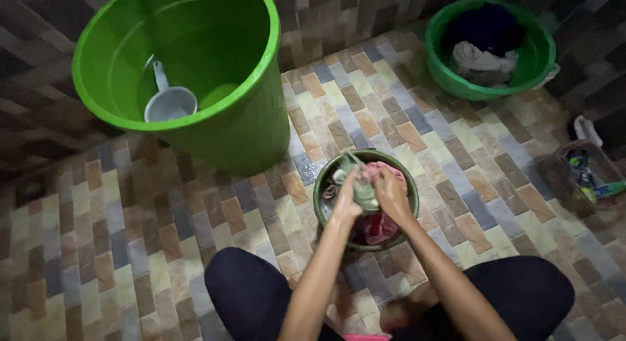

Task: The person hand washes laundry, scrubbing, rubbing, and wringing clothes in a basin of soapy water by hand.

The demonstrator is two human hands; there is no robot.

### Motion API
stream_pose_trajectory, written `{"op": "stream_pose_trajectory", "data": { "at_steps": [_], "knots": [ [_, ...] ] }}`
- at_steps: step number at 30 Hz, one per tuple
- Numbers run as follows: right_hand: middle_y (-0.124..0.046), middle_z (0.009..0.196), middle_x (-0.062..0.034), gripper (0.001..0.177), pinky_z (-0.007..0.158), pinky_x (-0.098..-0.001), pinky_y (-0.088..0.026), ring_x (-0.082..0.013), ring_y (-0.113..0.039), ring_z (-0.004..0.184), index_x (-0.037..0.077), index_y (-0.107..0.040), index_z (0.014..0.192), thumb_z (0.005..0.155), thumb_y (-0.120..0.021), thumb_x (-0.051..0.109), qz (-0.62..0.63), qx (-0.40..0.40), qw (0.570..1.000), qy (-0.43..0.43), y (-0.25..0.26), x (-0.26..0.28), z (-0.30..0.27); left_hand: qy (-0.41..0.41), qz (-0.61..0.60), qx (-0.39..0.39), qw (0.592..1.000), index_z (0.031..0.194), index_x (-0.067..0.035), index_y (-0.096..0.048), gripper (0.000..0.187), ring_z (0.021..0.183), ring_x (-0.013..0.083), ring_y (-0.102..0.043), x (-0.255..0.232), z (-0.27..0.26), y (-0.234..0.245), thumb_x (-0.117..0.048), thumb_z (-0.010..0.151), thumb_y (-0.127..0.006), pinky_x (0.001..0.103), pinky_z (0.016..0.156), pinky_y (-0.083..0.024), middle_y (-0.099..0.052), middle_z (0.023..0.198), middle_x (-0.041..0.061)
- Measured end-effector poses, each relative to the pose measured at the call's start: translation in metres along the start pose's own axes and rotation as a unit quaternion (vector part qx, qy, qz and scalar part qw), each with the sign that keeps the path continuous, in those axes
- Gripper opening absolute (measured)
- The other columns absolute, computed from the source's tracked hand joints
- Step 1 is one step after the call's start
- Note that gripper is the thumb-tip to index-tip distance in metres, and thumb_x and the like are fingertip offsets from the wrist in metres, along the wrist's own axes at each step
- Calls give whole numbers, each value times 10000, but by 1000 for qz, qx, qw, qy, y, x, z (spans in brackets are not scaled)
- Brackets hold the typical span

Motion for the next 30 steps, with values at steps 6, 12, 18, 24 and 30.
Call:
{"op": "stream_pose_trajectory", "data": {
  "at_steps": [6,12,18,24,30],
  "knots": [
    [-735,1048,-230,878,744,-445,-579,-365,-744,887,82,-556,1451,730,-823,505,-31,313,947,-68,12,60,-29,-7,-25,46,999,1053,-152,-764,307,737,192,-673,-27,38,43,-432,961,-676,352,661,-551,-758,936,32],
    [-759,867,-189,385,709,-484,-562,-360,-766,805,149,-783,1083,865,-701,456,-109,275,929,-221,-14,-11,-38,-15,-35,43,998,1030,-141,-679,196,833,216,-711,19,32,72,-334,1013,-655,399,790,-614,-734,963,35],
    [-691,1302,-175,464,1041,-463,-514,-324,-662,1242,130,-616,1304,964,-608,446,-54,133,988,-60,-20,-69,-32,-285,404,-69,866,1393,81,-686,696,961,299,-713,-4,-44,-11,-518,1050,-600,365,831,-575,-769,1203,167],
    [-636,1086,-138,306,888,-429,-472,-270,-596,1037,83,-603,1114,984,-644,356,406,148,810,-396,-19,-66,-41,-329,729,-91,593,1636,19,-1,1057,1347,578,-468,44,-84,-87,-475,976,-663,581,1147,-371,-336,1525,457],
    [-580,870,-101,261,736,-395,-430,-215,-530,832,35,-590,924,1005,-680,267,146,5,923,-356,-11,-77,-13,-337,502,-2,796,1625,-41,-23,1092,1409,458,-388,102,-113,-43,-614,938,-649,565,1160,-357,-247,1618,323]
  ]
}}
Point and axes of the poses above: each hand's wrist, its own z-axis towards the middle knuckle, its own y-axis out of the back of the hand, x = y × z, the point moved 2 cm from there along z, towards the middle knuckle
